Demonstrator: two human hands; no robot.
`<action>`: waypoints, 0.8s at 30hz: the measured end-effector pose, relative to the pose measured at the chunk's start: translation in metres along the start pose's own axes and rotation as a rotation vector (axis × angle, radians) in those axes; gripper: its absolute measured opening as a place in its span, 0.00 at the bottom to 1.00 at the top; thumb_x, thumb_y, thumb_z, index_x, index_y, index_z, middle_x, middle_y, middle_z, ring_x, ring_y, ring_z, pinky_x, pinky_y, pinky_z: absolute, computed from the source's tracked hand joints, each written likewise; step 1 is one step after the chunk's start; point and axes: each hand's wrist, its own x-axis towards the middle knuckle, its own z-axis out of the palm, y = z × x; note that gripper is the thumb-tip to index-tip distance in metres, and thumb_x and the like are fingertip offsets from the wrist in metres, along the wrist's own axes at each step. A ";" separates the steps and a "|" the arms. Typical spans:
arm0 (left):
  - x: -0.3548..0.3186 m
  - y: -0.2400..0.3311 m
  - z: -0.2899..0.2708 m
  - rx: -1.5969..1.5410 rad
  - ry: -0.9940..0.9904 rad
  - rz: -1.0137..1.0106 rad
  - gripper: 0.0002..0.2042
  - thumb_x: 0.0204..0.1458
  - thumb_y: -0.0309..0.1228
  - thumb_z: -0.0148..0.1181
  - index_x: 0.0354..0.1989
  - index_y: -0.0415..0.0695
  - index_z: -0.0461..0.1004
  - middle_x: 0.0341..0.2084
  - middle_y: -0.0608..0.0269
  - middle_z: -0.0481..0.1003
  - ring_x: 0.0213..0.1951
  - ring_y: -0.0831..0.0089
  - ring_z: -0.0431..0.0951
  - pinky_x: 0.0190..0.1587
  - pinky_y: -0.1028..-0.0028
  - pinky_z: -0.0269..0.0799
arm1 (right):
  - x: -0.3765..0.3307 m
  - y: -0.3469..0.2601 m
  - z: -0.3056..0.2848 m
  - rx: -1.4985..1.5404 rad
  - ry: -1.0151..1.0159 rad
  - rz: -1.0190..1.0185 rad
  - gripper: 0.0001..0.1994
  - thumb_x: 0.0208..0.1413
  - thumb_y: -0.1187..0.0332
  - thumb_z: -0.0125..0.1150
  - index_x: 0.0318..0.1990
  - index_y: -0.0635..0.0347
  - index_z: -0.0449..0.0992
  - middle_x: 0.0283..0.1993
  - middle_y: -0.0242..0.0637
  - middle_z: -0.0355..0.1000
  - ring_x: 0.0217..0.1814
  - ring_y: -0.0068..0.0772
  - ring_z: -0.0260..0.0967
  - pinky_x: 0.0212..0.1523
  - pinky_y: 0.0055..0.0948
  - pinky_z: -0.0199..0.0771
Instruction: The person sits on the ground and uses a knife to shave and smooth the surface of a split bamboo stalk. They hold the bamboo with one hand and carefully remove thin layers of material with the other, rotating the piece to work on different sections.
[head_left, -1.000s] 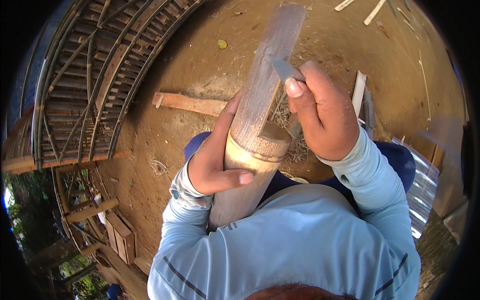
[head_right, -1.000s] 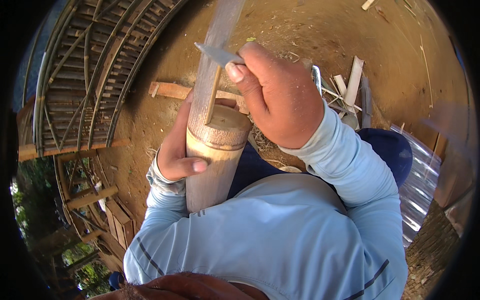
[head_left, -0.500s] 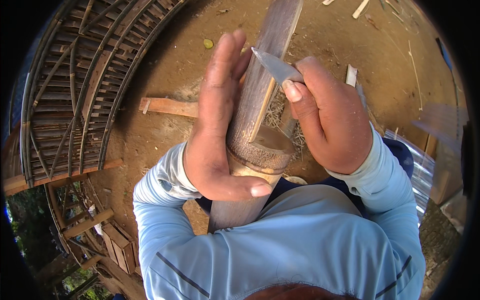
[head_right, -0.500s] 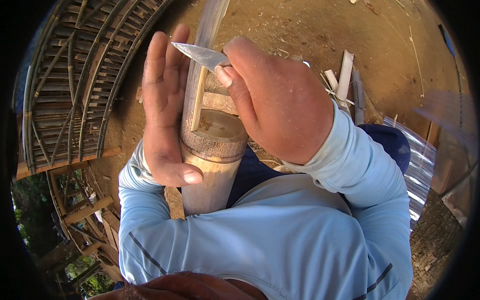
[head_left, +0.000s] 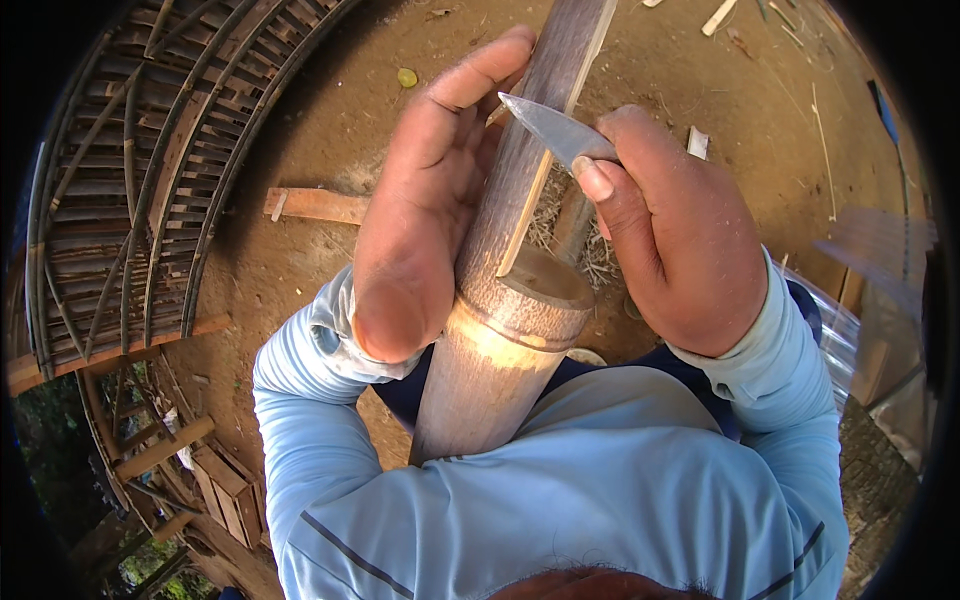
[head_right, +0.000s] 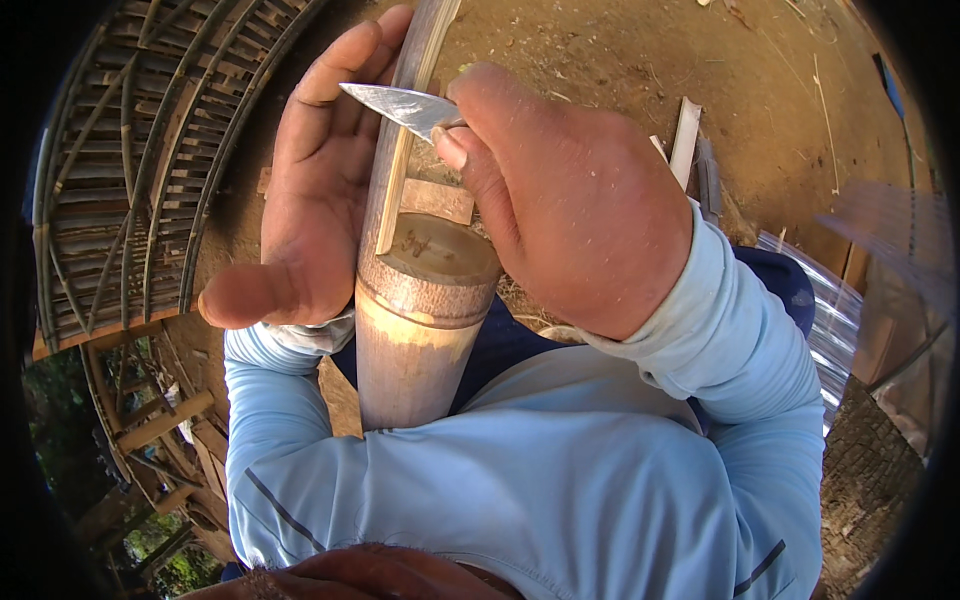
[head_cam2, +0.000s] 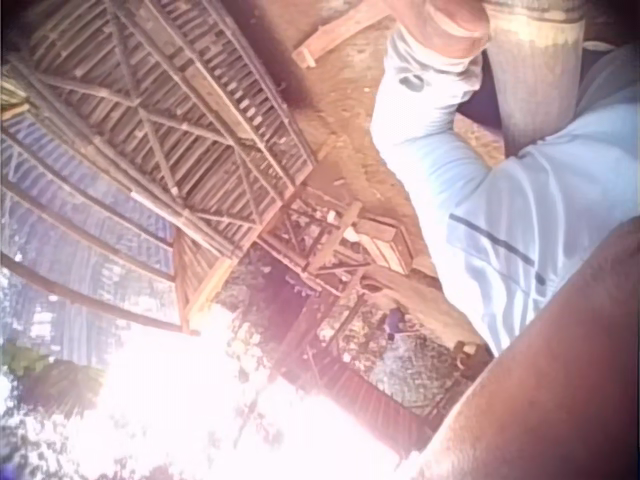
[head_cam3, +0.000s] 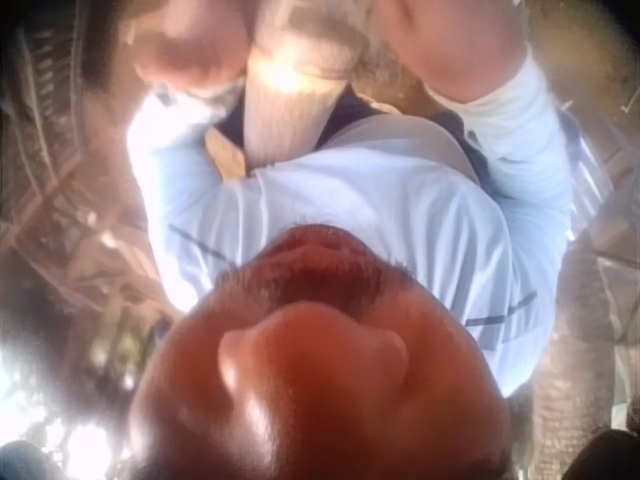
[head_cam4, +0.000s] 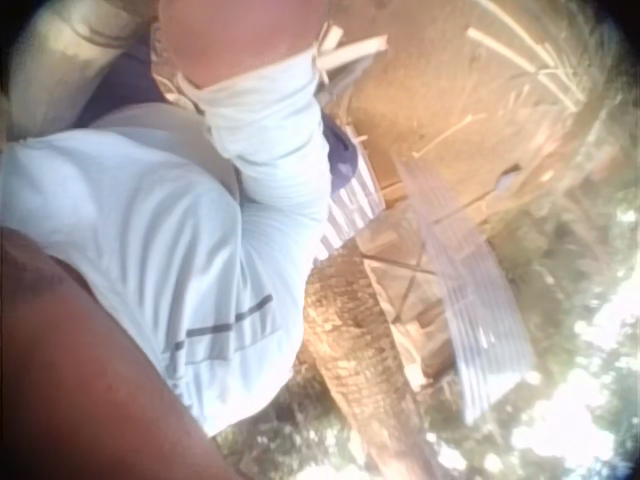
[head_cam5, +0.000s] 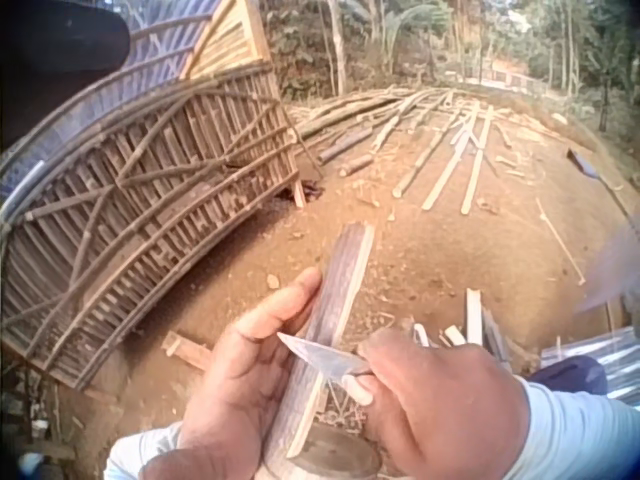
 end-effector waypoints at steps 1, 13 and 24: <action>0.000 0.000 0.002 -0.040 0.006 0.011 0.79 0.20 0.85 0.57 0.72 0.27 0.42 0.72 0.43 0.49 0.71 0.56 0.55 0.72 0.60 0.50 | 0.000 0.001 0.001 -0.019 0.004 -0.006 0.08 0.71 0.67 0.48 0.41 0.63 0.67 0.23 0.44 0.66 0.23 0.46 0.69 0.26 0.37 0.66; 0.008 0.000 -0.007 0.003 -0.124 0.101 0.79 0.14 0.86 0.56 0.69 0.27 0.52 0.72 0.45 0.47 0.71 0.58 0.55 0.72 0.60 0.49 | 0.003 -0.006 -0.001 -0.057 -0.032 0.013 0.08 0.70 0.66 0.49 0.42 0.62 0.66 0.23 0.49 0.65 0.25 0.57 0.67 0.26 0.42 0.63; 0.008 -0.004 -0.010 0.023 -0.174 0.142 0.77 0.10 0.85 0.58 0.65 0.28 0.59 0.72 0.46 0.45 0.71 0.58 0.54 0.72 0.61 0.49 | 0.002 -0.003 -0.003 0.026 -0.052 0.027 0.10 0.71 0.64 0.48 0.40 0.61 0.65 0.23 0.50 0.63 0.25 0.58 0.66 0.26 0.42 0.63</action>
